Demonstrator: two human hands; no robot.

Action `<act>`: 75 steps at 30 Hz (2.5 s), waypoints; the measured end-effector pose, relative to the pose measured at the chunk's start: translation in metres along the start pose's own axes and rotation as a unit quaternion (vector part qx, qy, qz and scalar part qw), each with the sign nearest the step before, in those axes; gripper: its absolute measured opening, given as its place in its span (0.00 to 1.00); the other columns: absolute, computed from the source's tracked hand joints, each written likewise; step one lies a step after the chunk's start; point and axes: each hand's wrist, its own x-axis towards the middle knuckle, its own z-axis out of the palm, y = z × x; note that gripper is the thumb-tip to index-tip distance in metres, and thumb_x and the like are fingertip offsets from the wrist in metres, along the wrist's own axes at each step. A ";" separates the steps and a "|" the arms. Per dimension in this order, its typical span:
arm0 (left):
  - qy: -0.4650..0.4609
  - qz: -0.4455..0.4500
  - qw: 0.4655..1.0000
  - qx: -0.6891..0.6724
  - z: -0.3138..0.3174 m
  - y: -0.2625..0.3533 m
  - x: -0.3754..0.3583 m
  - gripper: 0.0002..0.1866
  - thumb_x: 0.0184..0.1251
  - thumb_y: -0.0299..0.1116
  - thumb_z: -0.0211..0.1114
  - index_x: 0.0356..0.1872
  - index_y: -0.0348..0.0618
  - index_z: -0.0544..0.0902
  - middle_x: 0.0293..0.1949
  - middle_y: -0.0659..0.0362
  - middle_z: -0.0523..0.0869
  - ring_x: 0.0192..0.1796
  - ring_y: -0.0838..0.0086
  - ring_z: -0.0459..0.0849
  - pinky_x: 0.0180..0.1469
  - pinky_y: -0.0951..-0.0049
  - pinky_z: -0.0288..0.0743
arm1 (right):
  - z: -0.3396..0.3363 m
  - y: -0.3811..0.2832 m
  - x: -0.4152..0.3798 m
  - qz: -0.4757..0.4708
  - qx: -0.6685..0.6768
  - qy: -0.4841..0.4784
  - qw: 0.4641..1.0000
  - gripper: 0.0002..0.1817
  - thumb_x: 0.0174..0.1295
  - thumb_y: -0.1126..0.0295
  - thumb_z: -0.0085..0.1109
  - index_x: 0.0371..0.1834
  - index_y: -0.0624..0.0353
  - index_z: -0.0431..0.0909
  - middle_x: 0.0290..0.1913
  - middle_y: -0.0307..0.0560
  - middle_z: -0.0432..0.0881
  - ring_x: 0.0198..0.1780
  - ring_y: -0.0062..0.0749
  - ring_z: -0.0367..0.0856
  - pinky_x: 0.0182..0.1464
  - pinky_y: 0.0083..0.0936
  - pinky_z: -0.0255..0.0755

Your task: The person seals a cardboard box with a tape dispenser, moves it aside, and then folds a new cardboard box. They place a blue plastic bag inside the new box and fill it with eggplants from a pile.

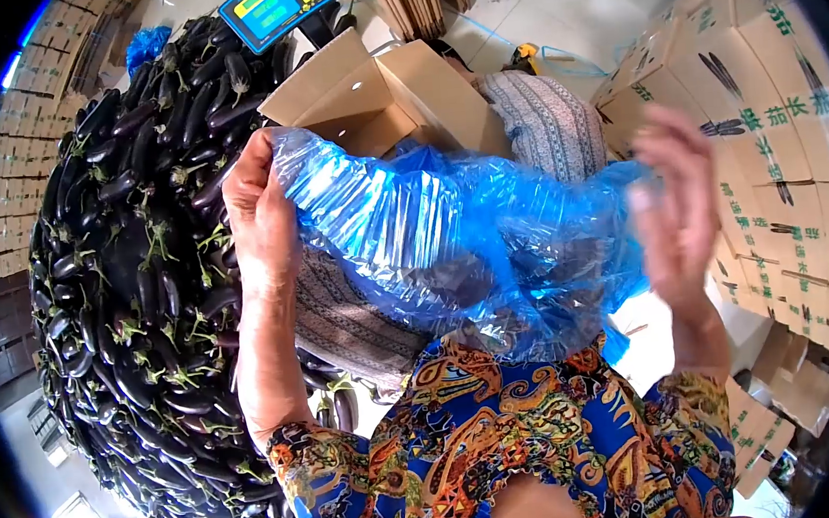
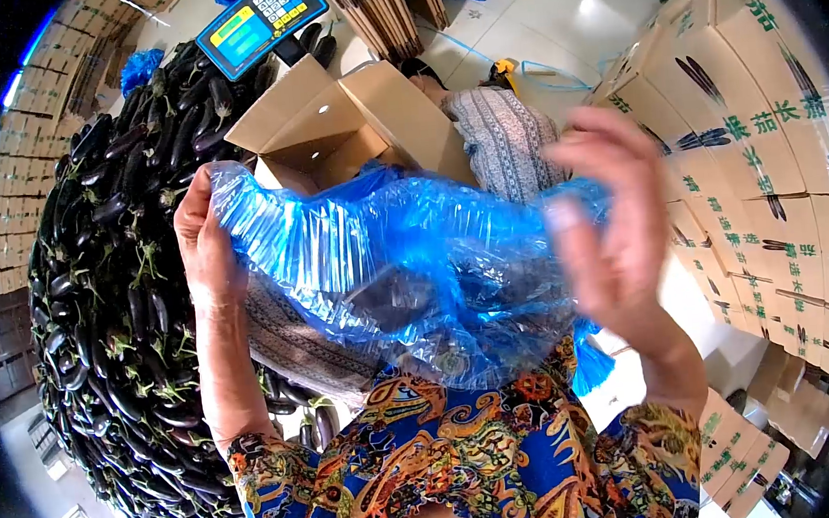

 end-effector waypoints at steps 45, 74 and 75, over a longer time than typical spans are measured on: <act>0.217 -0.011 0.976 0.026 -0.164 -0.121 0.109 0.11 0.73 0.37 0.62 0.30 0.44 0.80 0.27 0.73 0.76 0.30 0.88 0.67 0.34 0.84 0.61 | 0.150 0.156 0.175 0.155 0.199 -0.214 0.944 0.14 0.71 0.62 0.56 0.34 0.63 0.80 0.29 0.33 0.78 0.35 0.16 0.74 0.39 0.19 0.70; -0.299 -0.078 0.887 0.343 0.067 -0.027 0.017 0.62 0.43 0.67 0.75 0.76 0.44 0.57 0.69 0.48 0.68 0.70 0.59 0.67 0.66 0.56 0.60 | 0.078 0.185 0.016 -0.169 -0.123 -0.354 0.912 0.06 0.48 0.66 0.61 0.26 0.55 0.82 0.29 0.48 0.83 0.34 0.48 0.83 0.33 0.43 0.78; -0.322 -0.083 0.870 0.363 0.075 -0.026 0.021 0.62 0.44 0.67 0.75 0.76 0.44 0.56 0.69 0.47 0.68 0.70 0.60 0.66 0.66 0.56 0.60 | 0.054 0.158 0.031 -0.097 -0.106 -0.411 0.900 0.06 0.49 0.66 0.60 0.26 0.56 0.82 0.27 0.49 0.83 0.33 0.50 0.83 0.33 0.44 0.78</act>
